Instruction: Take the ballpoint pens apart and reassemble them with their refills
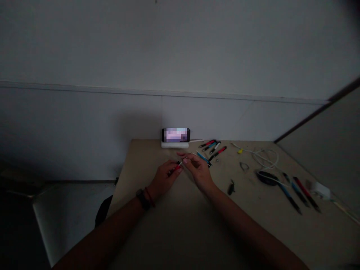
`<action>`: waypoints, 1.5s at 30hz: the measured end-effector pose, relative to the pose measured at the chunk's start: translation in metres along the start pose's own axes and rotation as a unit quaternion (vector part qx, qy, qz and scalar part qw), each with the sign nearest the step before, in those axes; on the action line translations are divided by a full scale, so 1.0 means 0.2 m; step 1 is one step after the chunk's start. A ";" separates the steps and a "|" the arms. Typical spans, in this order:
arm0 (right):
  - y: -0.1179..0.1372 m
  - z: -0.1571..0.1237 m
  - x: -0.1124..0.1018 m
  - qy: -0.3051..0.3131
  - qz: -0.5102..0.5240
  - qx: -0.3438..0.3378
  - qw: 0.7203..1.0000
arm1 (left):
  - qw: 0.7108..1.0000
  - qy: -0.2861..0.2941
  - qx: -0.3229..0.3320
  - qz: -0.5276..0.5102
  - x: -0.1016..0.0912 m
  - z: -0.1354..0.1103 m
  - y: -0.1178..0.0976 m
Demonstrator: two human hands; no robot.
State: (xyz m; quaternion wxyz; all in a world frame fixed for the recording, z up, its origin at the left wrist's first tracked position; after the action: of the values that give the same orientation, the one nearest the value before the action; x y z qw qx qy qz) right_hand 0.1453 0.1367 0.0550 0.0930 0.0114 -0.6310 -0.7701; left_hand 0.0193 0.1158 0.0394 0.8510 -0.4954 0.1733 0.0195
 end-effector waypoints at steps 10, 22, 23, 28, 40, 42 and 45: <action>-0.03 0.01 -0.11 -0.067 -0.077 -0.013 0.995 | 0.999 0.002 -0.030 -0.030 -0.01 0.00 0.01; -0.22 0.02 0.02 0.114 -0.043 0.077 0.990 | 0.996 0.009 -0.043 -0.076 0.00 0.00 0.00; -0.22 0.02 0.02 0.115 -0.040 0.080 0.989 | 0.995 0.009 -0.048 -0.083 0.00 0.00 0.01; -0.25 0.02 -0.01 0.100 -0.010 0.090 0.991 | 0.990 0.016 -0.086 -0.107 0.00 0.00 0.03; -0.15 0.08 -0.22 -0.053 0.101 0.074 0.991 | 0.997 0.013 -0.077 0.004 -0.03 0.02 0.06; -0.12 0.08 -0.24 -0.076 0.099 0.064 0.990 | 0.997 0.024 -0.072 0.011 -0.02 0.02 0.06; -0.08 0.08 -0.25 -0.104 0.089 0.050 0.989 | 0.997 0.032 -0.069 0.022 -0.02 0.02 0.06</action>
State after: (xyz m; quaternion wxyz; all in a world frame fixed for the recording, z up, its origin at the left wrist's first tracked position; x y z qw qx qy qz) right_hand 0.1907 0.1623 0.0373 0.0941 -0.1200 -0.6737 -0.7231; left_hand 0.0144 0.1262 0.0318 0.8084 -0.5490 0.2095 0.0340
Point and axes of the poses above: each hand's wrist, its own z-axis towards the middle knuckle, its own x-axis out of the palm, y = z × x, the point moved 9 cm from there along z, towards the middle knuckle, and after that the axes turned 4 degrees about x, right-handed, at the moved point
